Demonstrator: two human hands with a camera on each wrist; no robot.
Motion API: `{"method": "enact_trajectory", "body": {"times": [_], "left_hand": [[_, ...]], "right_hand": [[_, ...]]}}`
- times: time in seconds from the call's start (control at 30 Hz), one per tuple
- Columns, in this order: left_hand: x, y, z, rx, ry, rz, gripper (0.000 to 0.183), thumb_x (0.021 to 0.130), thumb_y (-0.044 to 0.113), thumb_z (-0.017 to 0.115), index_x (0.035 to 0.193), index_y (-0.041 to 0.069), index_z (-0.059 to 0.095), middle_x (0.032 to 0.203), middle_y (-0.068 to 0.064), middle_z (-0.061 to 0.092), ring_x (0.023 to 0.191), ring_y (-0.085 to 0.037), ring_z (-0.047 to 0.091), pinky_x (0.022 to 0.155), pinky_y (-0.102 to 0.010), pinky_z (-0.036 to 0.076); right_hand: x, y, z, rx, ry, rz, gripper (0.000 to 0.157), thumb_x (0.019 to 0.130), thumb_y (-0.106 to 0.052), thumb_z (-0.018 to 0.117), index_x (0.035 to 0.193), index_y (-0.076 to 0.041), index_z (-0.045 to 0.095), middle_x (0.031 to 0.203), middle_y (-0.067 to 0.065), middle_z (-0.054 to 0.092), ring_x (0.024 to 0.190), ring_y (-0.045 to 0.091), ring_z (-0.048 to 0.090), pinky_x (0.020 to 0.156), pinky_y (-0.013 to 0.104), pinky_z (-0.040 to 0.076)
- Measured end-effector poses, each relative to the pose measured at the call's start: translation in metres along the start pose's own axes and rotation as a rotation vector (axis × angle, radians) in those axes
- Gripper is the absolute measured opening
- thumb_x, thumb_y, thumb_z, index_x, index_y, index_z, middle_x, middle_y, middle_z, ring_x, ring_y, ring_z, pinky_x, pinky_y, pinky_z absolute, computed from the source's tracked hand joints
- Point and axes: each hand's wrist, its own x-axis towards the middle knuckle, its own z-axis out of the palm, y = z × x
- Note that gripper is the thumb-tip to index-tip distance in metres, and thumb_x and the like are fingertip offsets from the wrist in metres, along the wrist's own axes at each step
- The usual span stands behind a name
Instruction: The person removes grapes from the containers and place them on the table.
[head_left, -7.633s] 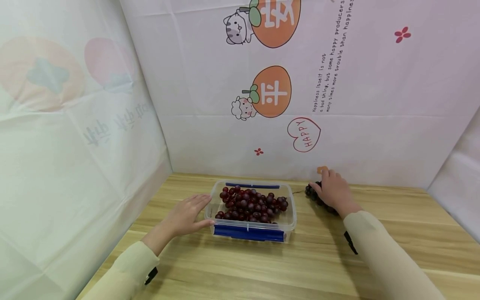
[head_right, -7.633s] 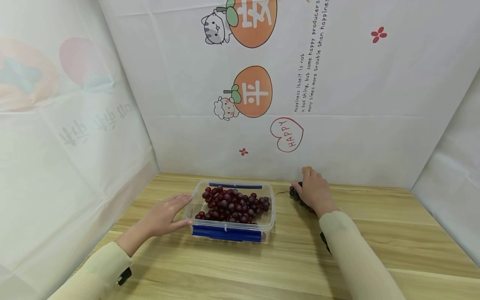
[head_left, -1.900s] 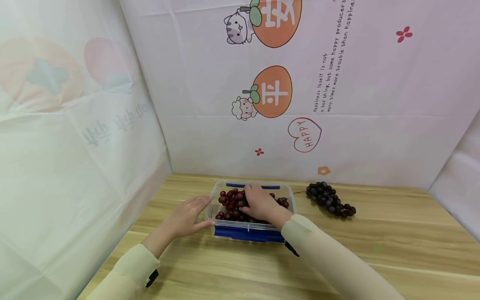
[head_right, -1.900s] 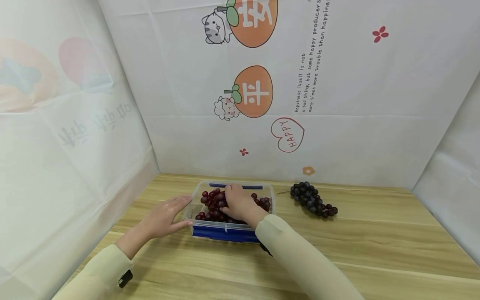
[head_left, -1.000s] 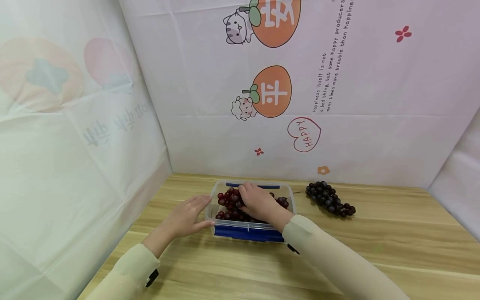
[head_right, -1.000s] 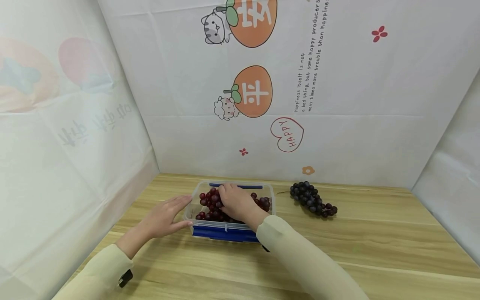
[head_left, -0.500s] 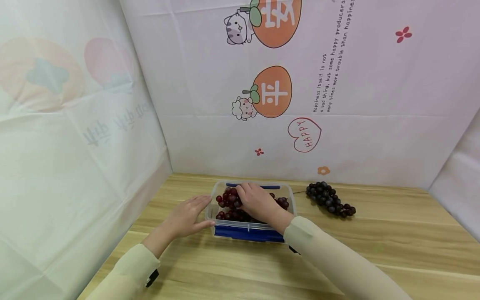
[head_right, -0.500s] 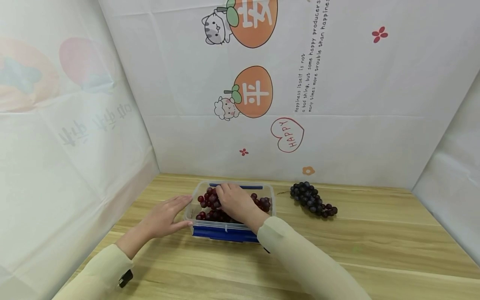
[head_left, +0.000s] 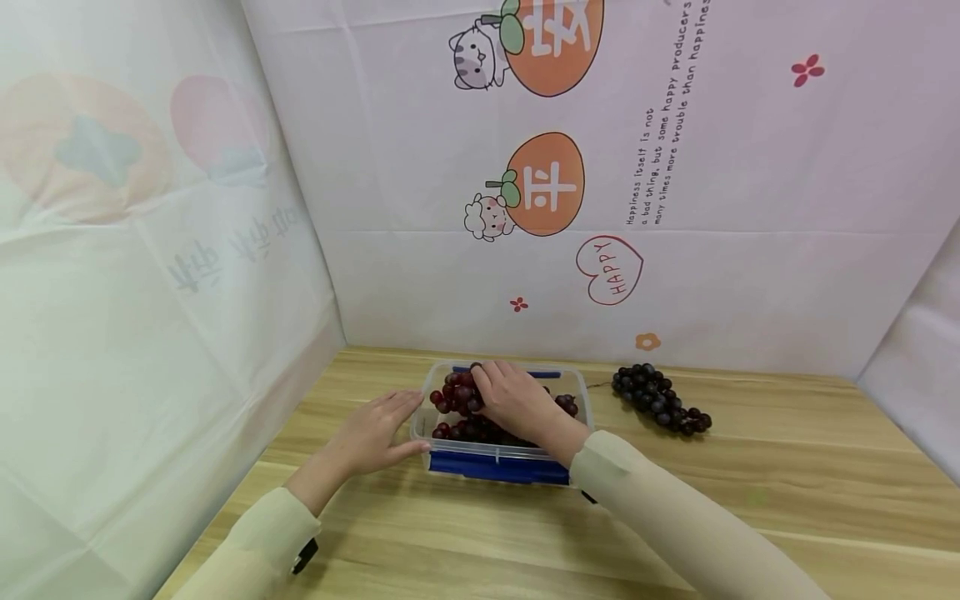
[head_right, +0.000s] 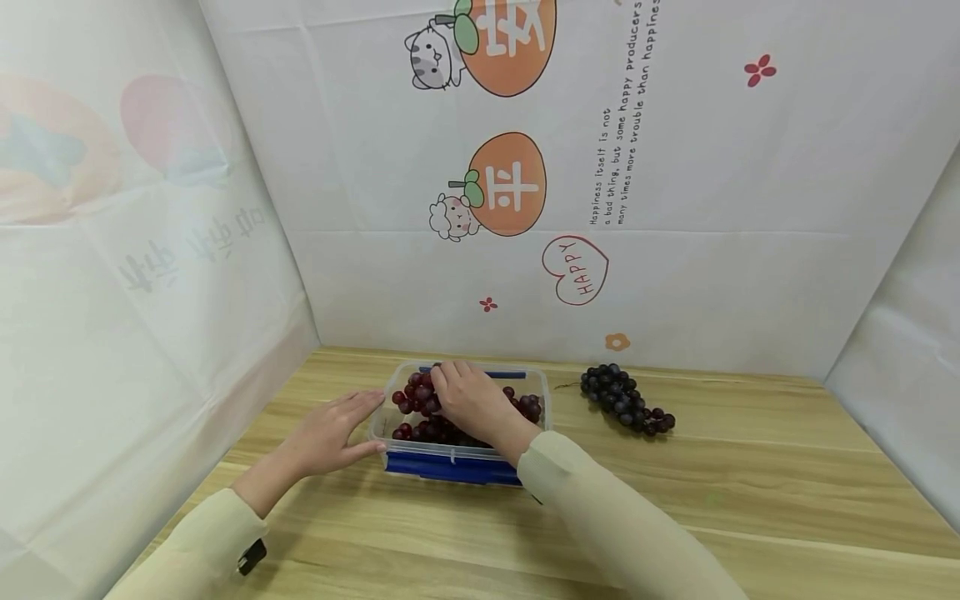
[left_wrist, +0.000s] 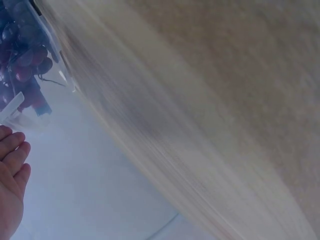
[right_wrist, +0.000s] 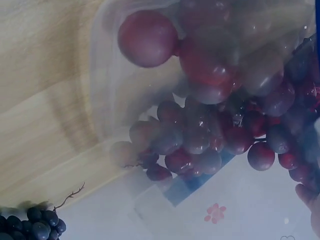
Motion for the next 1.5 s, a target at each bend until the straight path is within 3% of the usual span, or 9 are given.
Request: {"method": "enact_trajectory", "body": {"times": [0.2,0.5,1.17,1.5], "left_hand": [[0.0,0.001,-0.001,0.0,-0.012,-0.011,0.079,0.092,0.055,0.059,0.142,-0.004,0.045,0.141,-0.02,0.049,0.131,-0.036,0.045,0.111,-0.048,0.033],[-0.001,0.003,-0.002,0.005,-0.014,-0.013,0.079,0.092,0.056,0.057,0.141,-0.004,0.046,0.142,-0.019,0.049,0.131,-0.035,0.045,0.111,-0.048,0.032],[0.001,0.002,-0.002,-0.001,-0.015,-0.012,0.079,0.092,0.056,0.058,0.141,-0.005,0.046,0.141,-0.02,0.049,0.131,-0.036,0.044,0.111,-0.049,0.032],[0.0,0.003,-0.002,0.002,-0.016,-0.015,0.078,0.092,0.055,0.059,0.141,-0.005,0.046,0.142,-0.02,0.049,0.131,-0.035,0.045,0.111,-0.049,0.033]], "right_hand": [[-0.001,0.002,0.0,-0.012,0.066,-0.019,0.064,0.08,-0.04,0.081,0.117,0.004,0.052,0.098,0.014,0.057,0.089,0.025,0.06,0.082,0.032,0.055],[0.0,0.005,-0.003,-0.002,0.107,-0.04,0.056,0.087,-0.04,0.074,0.119,0.002,0.053,0.103,0.012,0.059,0.093,0.023,0.061,0.084,0.03,0.055],[-0.004,0.015,-0.01,-0.016,0.111,-0.088,0.055,0.091,-0.04,0.068,0.122,0.003,0.052,0.103,0.011,0.058,0.089,0.022,0.059,0.08,0.028,0.055],[-0.006,0.024,-0.012,-0.016,0.209,-0.109,0.054,0.088,-0.035,0.073,0.119,0.006,0.054,0.104,0.015,0.06,0.089,0.024,0.061,0.077,0.03,0.056]]}}
